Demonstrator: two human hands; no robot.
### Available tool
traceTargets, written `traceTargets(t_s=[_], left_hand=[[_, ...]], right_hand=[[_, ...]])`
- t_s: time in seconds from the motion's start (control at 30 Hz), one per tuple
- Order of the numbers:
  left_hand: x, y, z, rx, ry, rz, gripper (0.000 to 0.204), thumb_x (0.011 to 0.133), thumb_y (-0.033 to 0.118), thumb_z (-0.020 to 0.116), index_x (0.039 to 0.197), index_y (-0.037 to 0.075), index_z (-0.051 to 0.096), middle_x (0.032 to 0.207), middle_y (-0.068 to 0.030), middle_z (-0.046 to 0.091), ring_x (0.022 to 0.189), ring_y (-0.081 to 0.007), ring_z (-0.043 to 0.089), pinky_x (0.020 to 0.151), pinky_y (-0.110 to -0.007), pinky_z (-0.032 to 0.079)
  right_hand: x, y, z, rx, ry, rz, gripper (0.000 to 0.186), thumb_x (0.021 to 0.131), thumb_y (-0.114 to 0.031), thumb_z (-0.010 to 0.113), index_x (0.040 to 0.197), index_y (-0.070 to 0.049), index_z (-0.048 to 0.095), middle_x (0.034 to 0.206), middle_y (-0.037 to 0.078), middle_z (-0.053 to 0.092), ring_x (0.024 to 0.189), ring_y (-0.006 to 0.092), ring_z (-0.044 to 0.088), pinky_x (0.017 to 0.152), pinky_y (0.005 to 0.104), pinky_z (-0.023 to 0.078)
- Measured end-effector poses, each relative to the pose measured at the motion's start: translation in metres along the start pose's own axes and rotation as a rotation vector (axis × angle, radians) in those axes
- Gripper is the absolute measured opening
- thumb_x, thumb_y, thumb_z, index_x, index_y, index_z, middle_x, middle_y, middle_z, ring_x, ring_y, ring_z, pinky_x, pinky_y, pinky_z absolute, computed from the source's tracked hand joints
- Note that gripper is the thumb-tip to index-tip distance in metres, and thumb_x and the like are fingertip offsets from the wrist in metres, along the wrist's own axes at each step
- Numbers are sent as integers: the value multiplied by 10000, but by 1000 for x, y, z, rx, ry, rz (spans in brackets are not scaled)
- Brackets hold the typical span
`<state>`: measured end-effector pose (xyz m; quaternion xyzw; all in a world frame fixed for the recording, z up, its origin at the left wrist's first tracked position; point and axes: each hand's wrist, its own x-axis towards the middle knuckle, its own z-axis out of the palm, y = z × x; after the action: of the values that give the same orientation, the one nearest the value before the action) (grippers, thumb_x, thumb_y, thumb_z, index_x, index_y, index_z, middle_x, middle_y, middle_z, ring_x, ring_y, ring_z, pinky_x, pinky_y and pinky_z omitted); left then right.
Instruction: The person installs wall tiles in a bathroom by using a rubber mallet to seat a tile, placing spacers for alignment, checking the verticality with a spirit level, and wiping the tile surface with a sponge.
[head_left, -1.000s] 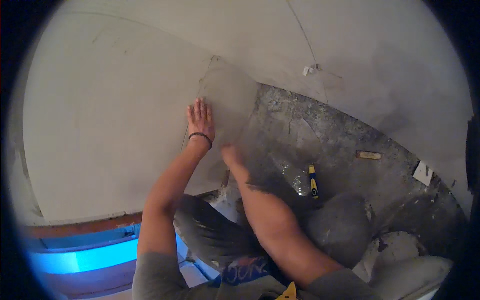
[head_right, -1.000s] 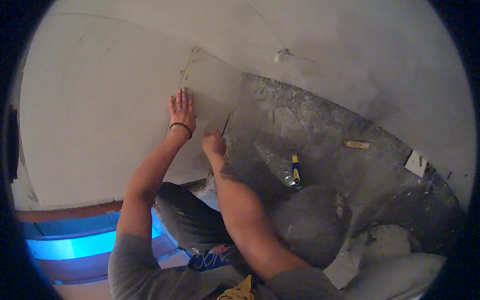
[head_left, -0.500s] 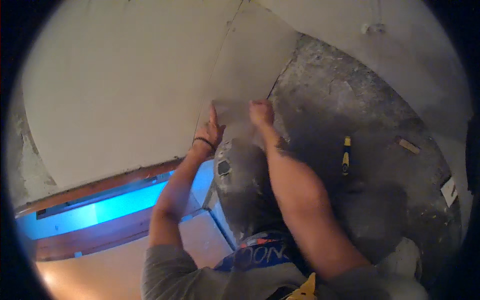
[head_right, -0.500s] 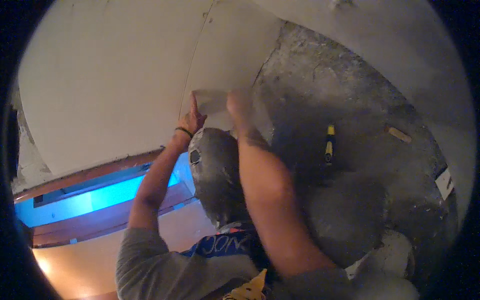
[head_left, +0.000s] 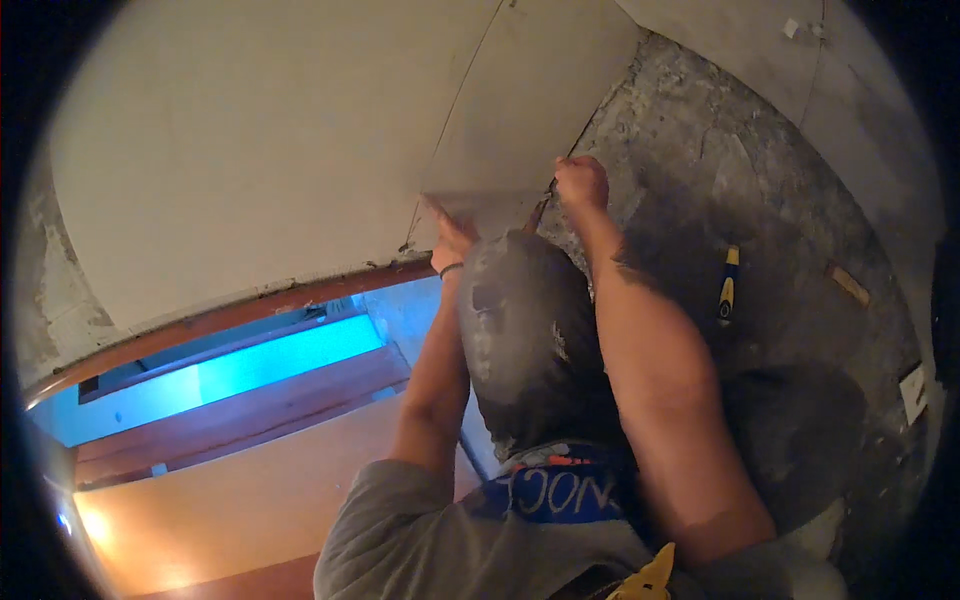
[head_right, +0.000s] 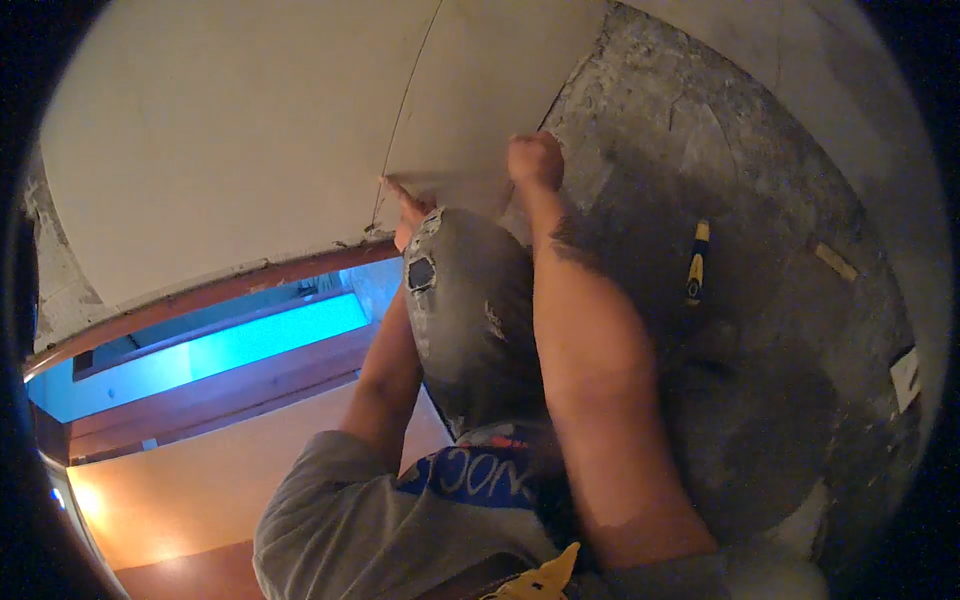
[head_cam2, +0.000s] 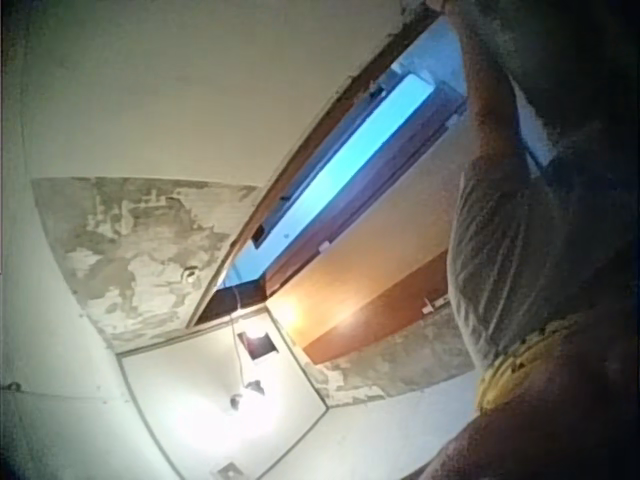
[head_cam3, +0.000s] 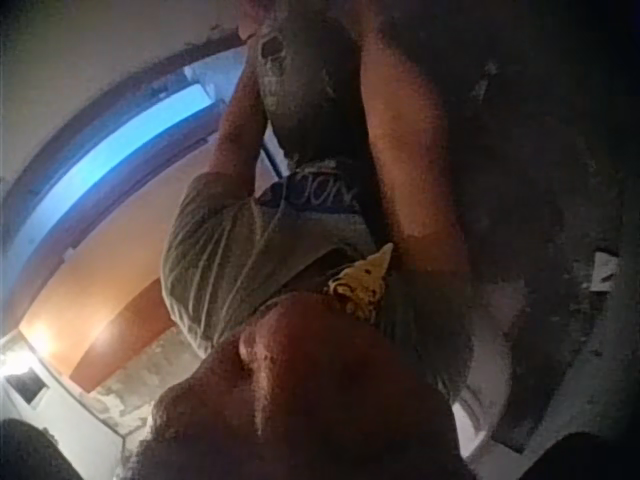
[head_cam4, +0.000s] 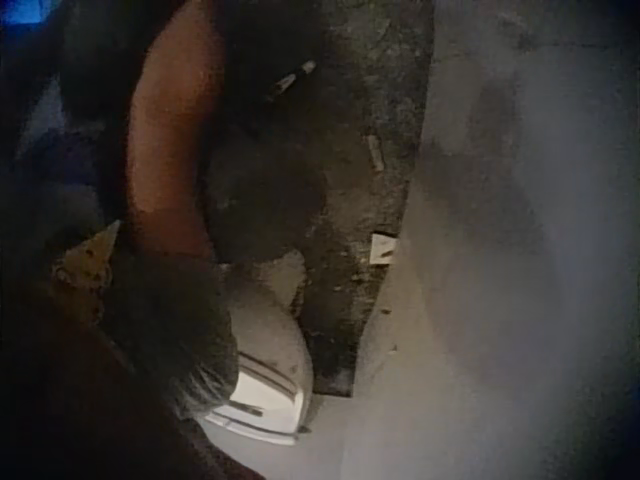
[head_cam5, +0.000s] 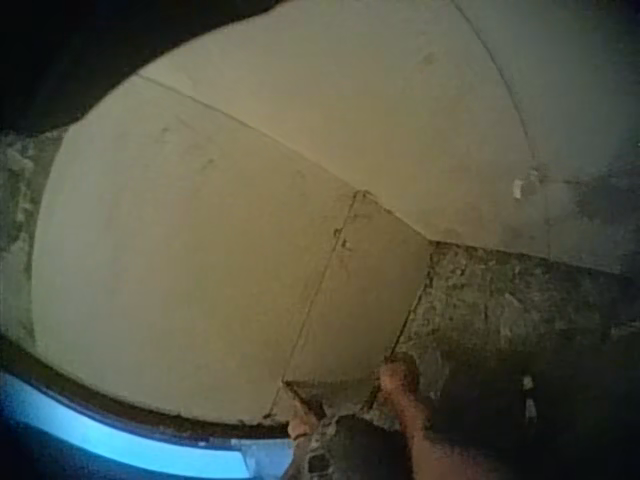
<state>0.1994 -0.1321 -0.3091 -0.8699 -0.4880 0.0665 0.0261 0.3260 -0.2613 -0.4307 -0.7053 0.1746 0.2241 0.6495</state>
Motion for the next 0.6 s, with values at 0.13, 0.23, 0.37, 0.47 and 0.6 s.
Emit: traceTargets(t_s=[0.13, 0.23, 0.37, 0.47, 0.6], left_hand=[[3, -25, 12, -63, -40, -111, 1033, 802, 401, 635, 1483, 127, -93, 1248, -181, 565, 1038, -401, 593, 859, -473, 460], [6, -46, 33, -16, 153, -85, 966, 831, 321, 629, 1486, 91, -42, 1155, -196, 603, 1011, -383, 610, 830, -446, 475], [10, -62, 54, -78, 212, -58, 856, 841, 316, 625, 1418, 73, 41, 1114, -189, 606, 972, -356, 610, 811, -430, 481], [11, -66, 60, -155, 232, -48, 776, 850, 312, 623, 1367, 59, 103, 1083, -184, 608, 943, -336, 610, 798, -419, 485], [13, -66, 60, -216, 248, -35, 672, 860, 308, 620, 1299, 41, 187, 1042, -178, 611, 904, -310, 611, 779, -404, 491]], right_hand=[[2, -12, -15, 12, -230, 151, 325, 813, -335, 580, 967, -65, 672, 1068, 180, 648, 1017, 361, 602, 894, 445, 465], [0, -20, -20, 86, -194, 156, 320, 827, -325, 565, 986, -66, 667, 1087, 177, 642, 1037, 359, 595, 896, 439, 467], [-5, -26, -27, 7, -120, 126, 312, 818, -325, 590, 982, -70, 664, 1064, 163, 652, 1021, 338, 606, 876, 425, 475], [-7, -31, -31, 3, -126, 123, 335, 805, -356, 616, 984, -77, 664, 1056, 148, 657, 1009, 321, 614, 873, 414, 475], [-7, -39, -35, 16, -184, 201, 327, 811, -358, 599, 995, -96, 667, 1054, 144, 660, 1007, 330, 614, 872, 418, 477]])
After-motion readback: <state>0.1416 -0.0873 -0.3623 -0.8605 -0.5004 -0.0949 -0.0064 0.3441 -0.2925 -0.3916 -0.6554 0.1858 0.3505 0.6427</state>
